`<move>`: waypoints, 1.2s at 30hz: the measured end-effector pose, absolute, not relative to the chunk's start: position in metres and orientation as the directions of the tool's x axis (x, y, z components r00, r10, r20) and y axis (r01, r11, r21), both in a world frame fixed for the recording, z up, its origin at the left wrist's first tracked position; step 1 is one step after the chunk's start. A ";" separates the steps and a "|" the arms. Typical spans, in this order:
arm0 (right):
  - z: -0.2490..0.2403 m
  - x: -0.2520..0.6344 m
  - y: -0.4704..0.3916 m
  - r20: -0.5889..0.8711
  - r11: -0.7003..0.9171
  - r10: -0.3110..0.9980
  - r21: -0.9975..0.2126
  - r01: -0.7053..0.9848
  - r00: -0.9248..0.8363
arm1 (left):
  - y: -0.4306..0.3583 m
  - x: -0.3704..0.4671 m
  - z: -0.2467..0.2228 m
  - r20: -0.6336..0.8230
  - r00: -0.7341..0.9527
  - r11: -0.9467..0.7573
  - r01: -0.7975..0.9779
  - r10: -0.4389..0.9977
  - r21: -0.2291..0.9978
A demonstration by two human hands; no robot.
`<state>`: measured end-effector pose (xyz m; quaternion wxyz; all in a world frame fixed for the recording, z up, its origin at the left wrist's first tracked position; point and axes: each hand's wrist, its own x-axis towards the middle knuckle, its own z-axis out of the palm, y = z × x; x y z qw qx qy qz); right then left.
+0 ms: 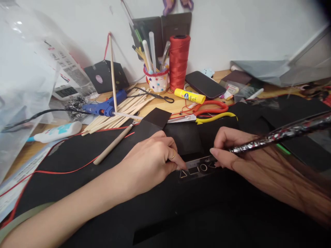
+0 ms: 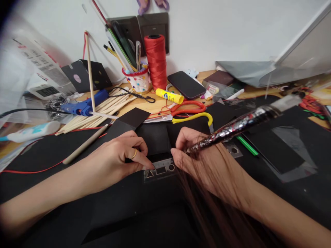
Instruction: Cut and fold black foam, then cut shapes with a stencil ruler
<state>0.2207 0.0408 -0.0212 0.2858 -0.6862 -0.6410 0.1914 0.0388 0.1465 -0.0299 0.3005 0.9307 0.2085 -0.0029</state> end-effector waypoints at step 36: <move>-0.033 0.216 0.038 0.113 0.046 0.994 -0.458 0.888 0.007 | 0.143 0.041 -0.024 -0.151 0.970 -0.923 0.231 0.192 0.308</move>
